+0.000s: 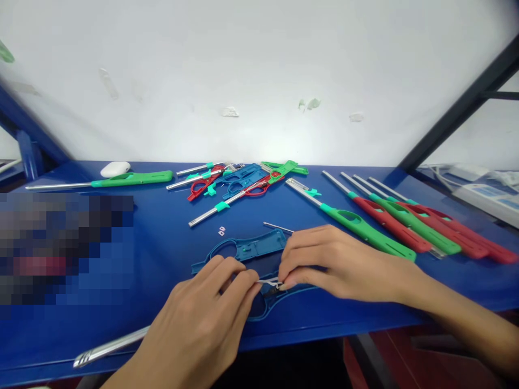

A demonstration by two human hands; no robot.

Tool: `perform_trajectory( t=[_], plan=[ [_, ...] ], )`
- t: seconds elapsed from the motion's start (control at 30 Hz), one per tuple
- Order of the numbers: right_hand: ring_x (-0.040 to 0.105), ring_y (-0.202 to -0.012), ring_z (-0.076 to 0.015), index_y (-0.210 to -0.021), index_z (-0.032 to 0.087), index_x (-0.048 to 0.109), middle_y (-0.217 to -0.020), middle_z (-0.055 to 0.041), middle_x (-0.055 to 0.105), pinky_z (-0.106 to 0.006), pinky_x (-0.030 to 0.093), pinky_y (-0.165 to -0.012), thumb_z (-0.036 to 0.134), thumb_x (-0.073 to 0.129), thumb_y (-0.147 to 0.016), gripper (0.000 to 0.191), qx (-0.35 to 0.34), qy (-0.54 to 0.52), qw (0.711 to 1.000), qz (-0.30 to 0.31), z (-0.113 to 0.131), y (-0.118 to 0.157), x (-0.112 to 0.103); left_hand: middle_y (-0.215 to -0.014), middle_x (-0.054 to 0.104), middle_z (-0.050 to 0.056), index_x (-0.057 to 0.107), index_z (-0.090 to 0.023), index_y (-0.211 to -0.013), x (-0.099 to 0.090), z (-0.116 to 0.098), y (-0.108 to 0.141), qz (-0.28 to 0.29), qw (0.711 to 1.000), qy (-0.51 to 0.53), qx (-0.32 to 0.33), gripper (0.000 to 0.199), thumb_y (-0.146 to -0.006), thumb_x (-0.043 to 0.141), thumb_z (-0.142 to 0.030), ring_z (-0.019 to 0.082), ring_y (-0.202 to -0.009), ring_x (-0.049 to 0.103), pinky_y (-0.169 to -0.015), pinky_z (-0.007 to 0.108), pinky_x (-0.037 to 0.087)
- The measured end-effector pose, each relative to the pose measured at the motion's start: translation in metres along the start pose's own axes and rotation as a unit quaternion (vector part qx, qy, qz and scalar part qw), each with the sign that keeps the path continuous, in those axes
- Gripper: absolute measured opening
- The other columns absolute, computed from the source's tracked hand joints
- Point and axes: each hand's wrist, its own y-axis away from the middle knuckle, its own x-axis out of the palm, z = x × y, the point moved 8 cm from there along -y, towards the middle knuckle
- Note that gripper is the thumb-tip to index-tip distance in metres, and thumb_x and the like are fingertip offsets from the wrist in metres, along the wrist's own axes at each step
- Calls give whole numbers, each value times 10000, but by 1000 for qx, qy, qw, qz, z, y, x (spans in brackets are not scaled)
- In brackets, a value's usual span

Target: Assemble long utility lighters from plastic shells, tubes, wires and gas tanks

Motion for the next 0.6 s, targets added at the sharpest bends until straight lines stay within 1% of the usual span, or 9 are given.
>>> perform_trajectory(
  t=[0.1, 0.17, 0.3, 0.4, 0.6],
  plan=[
    [769, -964, -185, -1065, 213, 852, -1030, -20, 840, -282, 553, -907, 280, 705, -1127, 173, 13, -12, 1000, 11, -1, 1, 2, -986, 725, 39, 648, -232, -1136, -2, -2, -1, -4, 1000, 5, 0, 228, -1160, 443, -136, 207, -818, 734, -569, 299, 566],
    [766, -961, -185, -1066, 211, 851, -1019, -17, 839, -279, 547, -903, 282, 717, -1120, 161, 11, -18, 1000, 13, 0, 1, 3, -986, 724, 40, 648, -237, -1137, -3, -2, -1, -5, 1000, 12, -3, 243, -1141, 444, -107, 203, -800, 737, -553, 291, 571],
    [757, -947, -178, -1047, 189, 843, -987, -10, 828, -263, 531, -902, 244, 753, -1094, 115, -1, -26, 1000, 12, 4, 1, 4, -998, 724, 38, 655, -246, -1150, -3, -1, 1, -2, 1000, 27, -8, 334, -1054, 450, 0, 201, -797, 741, -578, 292, 608],
    [746, -938, -172, -1034, 182, 837, -973, -7, 819, -253, 524, -897, 238, 763, -1086, 107, -4, -31, 999, 12, 5, 0, 5, -988, 719, 37, 658, -246, -1124, -2, 0, 2, 0, 999, 32, -8, 332, -1030, 466, 8, 201, -794, 737, -606, 303, 633],
    [722, -911, -169, -1001, 177, 833, -947, -6, 807, -252, 519, -884, 246, 774, -1077, 118, 3, -50, 999, 10, 3, -2, 7, -1010, 719, 45, 654, -243, -1129, -2, 1, 2, -3, 999, 36, -7, 331, -1025, 473, 15, 204, -820, 743, -587, 299, 621]
  ],
)
